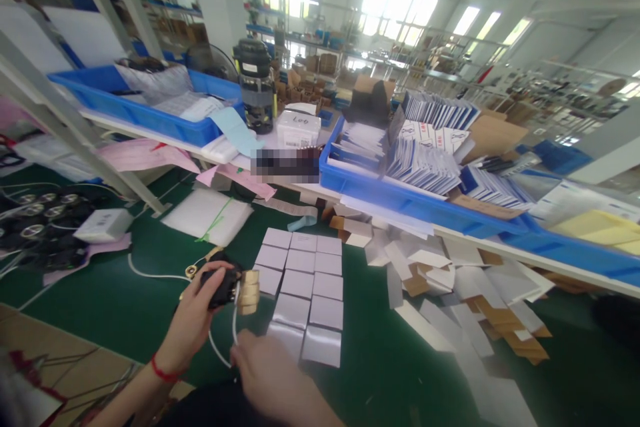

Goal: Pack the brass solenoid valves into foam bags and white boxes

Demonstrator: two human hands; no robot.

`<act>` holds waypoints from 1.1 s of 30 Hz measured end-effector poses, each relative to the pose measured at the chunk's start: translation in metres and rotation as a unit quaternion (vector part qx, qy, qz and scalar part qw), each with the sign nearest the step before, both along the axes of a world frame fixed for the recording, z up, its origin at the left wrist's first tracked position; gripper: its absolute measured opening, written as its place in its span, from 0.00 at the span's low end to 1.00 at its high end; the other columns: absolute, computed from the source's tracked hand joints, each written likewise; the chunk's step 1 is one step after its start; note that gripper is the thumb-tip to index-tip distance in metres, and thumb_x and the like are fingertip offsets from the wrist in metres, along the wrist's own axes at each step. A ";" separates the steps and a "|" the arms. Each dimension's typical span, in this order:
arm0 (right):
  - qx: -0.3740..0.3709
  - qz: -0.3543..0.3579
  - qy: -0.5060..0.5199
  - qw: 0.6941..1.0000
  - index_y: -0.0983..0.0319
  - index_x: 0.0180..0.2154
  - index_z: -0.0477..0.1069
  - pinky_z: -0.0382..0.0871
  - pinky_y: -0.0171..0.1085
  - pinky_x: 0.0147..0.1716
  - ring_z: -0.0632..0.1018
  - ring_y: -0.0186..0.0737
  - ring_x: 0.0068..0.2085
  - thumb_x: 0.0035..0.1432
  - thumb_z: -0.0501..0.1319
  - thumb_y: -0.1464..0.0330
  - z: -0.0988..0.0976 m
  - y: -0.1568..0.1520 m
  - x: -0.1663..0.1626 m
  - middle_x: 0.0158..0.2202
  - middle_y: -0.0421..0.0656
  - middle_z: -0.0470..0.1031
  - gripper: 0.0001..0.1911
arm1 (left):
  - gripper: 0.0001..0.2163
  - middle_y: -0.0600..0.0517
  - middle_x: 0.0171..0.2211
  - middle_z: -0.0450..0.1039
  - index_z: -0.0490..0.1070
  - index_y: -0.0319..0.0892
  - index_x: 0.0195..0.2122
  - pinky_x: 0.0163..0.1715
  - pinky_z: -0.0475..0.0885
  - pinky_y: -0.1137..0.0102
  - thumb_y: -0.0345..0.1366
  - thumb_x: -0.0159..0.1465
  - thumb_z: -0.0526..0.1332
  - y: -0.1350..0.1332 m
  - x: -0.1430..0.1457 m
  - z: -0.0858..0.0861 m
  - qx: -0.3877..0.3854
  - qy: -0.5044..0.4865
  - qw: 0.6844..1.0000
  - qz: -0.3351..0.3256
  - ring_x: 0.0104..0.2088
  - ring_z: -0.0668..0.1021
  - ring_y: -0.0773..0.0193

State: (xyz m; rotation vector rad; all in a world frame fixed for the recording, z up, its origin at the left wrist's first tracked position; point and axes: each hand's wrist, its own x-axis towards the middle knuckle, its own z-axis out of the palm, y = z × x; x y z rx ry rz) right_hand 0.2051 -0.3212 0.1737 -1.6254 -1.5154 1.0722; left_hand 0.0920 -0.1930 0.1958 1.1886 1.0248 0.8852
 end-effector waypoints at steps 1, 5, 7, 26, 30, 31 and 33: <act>0.005 -0.002 -0.008 1.000 0.58 0.34 0.64 0.56 0.39 0.35 0.68 0.42 0.33 0.67 0.47 0.64 0.010 -0.003 0.002 0.31 0.41 0.67 0.11 | 0.19 0.50 0.37 0.75 0.74 0.45 0.35 0.40 0.70 0.65 0.54 0.51 0.69 0.003 -0.001 -0.001 0.060 0.042 0.997 0.002 0.40 0.74 0.54; 0.069 -0.102 0.009 0.992 0.58 0.34 0.66 0.60 0.37 0.36 0.71 0.41 0.35 0.69 0.49 0.62 0.037 0.004 0.037 0.32 0.40 0.70 0.13 | 0.14 0.51 0.33 0.75 0.77 0.44 0.31 0.42 0.70 0.66 0.49 0.51 0.70 -0.002 -0.008 -0.002 0.088 0.072 0.986 -0.118 0.38 0.75 0.55; 0.086 -0.152 0.036 0.984 0.60 0.32 0.68 0.61 0.36 0.33 0.71 0.40 0.32 0.66 0.53 0.63 0.024 0.012 0.047 0.29 0.40 0.70 0.11 | 0.17 0.51 0.33 0.75 0.77 0.43 0.33 0.33 0.70 0.70 0.51 0.52 0.71 -0.009 -0.009 -0.001 -0.056 -0.013 0.986 -0.159 0.35 0.74 0.59; 0.145 -0.350 0.261 0.888 0.62 0.32 0.76 0.79 0.38 0.29 0.81 0.43 0.28 0.54 0.67 0.64 0.002 0.013 -0.015 0.28 0.44 0.79 0.08 | 0.13 0.52 0.31 0.76 0.72 0.40 0.39 0.22 0.76 0.70 0.40 0.57 0.70 -0.031 0.007 -0.002 -0.314 -0.171 0.934 0.023 0.27 0.76 0.63; 0.133 -0.371 0.339 0.854 0.63 0.32 0.77 0.81 0.41 0.30 0.81 0.46 0.28 0.49 0.73 0.59 0.005 0.016 -0.017 0.26 0.46 0.79 0.15 | 0.27 0.53 0.29 0.75 0.70 0.41 0.40 0.22 0.73 0.72 0.49 0.45 0.77 -0.032 0.008 -0.005 -0.296 -0.167 0.941 -0.003 0.27 0.75 0.63; 0.142 -0.374 0.340 0.851 0.64 0.32 0.77 0.80 0.40 0.29 0.81 0.45 0.28 0.49 0.74 0.59 0.007 0.016 -0.017 0.26 0.46 0.79 0.16 | 0.29 0.53 0.30 0.75 0.70 0.41 0.40 0.22 0.72 0.72 0.51 0.44 0.78 -0.032 0.008 -0.006 -0.294 -0.164 0.942 -0.006 0.27 0.75 0.63; 0.169 -0.373 0.338 0.848 0.64 0.31 0.79 0.79 0.37 0.26 0.81 0.43 0.28 0.50 0.74 0.59 0.008 0.015 -0.016 0.29 0.45 0.78 0.15 | 0.32 0.53 0.31 0.75 0.69 0.41 0.42 0.21 0.69 0.73 0.53 0.43 0.78 -0.034 0.008 -0.007 -0.285 -0.162 0.945 -0.010 0.27 0.75 0.64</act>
